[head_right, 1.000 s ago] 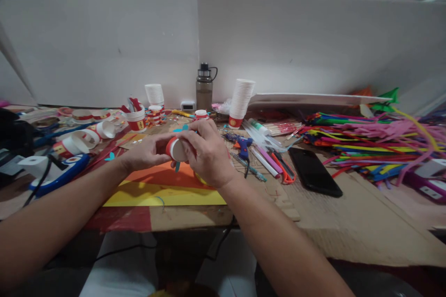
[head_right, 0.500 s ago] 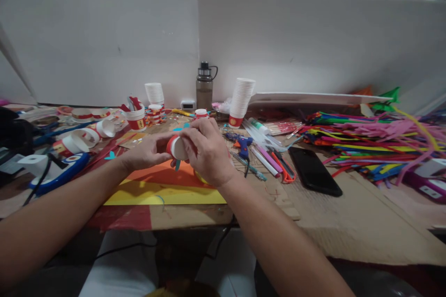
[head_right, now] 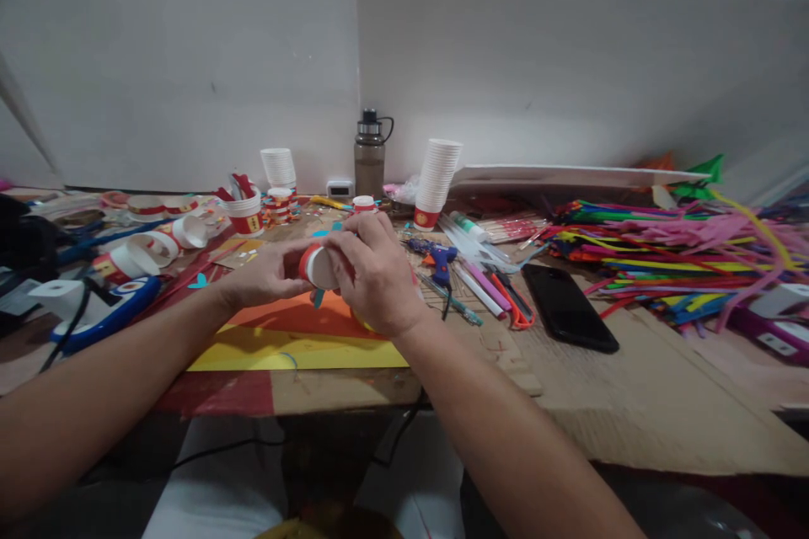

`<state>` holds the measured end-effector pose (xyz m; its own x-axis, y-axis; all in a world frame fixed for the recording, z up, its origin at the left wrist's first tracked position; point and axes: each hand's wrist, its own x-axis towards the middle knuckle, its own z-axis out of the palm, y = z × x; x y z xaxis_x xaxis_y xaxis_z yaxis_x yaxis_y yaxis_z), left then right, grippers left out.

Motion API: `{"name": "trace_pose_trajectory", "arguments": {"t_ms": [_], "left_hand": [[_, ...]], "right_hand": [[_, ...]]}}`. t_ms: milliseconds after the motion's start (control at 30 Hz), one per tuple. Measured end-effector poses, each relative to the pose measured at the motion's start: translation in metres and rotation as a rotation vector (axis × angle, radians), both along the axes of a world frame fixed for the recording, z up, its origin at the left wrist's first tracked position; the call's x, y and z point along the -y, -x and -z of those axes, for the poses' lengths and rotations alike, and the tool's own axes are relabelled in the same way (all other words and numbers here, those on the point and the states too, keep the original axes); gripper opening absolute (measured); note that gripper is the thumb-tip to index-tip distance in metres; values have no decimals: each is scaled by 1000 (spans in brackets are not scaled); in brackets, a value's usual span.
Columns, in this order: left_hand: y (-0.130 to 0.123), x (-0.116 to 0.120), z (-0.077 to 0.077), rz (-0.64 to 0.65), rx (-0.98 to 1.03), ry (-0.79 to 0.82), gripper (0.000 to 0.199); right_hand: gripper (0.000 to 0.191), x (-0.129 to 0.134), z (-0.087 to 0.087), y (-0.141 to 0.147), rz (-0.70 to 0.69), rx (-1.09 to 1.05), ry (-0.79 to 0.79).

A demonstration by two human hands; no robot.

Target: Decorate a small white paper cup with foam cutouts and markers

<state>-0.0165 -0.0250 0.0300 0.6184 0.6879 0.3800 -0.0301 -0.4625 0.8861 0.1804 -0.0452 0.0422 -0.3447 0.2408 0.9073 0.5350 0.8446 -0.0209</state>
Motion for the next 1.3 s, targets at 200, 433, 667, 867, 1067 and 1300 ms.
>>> {"name": "trace_pose_trajectory", "arguments": {"t_ms": [200, 433, 667, 867, 1067, 1300], "left_hand": [[1, -1, 2, 22, 9, 6, 63], [0, 1, -1, 22, 18, -11, 63], [1, 0, 1, 20, 11, -28, 63], [1, 0, 1, 14, 4, -34, 64], [1, 0, 0, 16, 3, -25, 65], [0, 1, -1, 11, 2, -14, 66]], "right_hand": [[15, 1, 1, 0, 7, 18, -18], [15, 3, 1, 0, 19, 30, -32], [16, 3, 1, 0, 13, 31, -45], [16, 3, 1, 0, 15, 35, -54], [16, 4, 0, -1, 18, 40, -53], [18, 2, 3, -1, 23, 44, -46]]}}
